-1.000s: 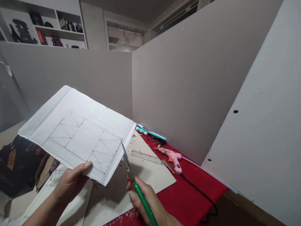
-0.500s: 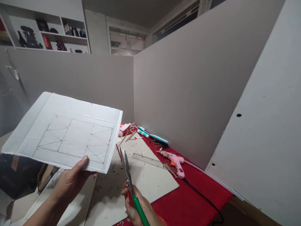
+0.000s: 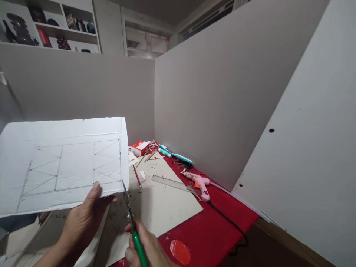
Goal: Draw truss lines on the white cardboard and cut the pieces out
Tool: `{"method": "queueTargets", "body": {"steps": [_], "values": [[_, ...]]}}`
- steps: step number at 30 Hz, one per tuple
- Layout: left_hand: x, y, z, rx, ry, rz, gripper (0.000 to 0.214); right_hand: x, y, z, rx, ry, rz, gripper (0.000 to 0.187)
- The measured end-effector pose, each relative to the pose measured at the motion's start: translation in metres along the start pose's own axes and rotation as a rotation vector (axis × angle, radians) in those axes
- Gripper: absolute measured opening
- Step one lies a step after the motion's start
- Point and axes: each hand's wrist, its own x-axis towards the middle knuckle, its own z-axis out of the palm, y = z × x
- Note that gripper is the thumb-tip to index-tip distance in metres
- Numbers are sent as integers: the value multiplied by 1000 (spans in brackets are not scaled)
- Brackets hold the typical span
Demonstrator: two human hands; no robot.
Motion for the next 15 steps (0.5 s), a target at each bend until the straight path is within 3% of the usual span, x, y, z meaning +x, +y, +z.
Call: {"method": "queueTargets", "body": {"steps": [5, 9, 15], "values": [[-12, 9, 0, 44, -47, -81, 46, 6, -17, 7, 7, 77, -54, 72], [-15, 26, -1, 48, -79, -146, 31, 5, -35, 7, -11, 62, -62, 65], [-19, 48, -2, -21, -110, -286, 34, 0, -50, 8, -6, 64, -87, 62]]}}
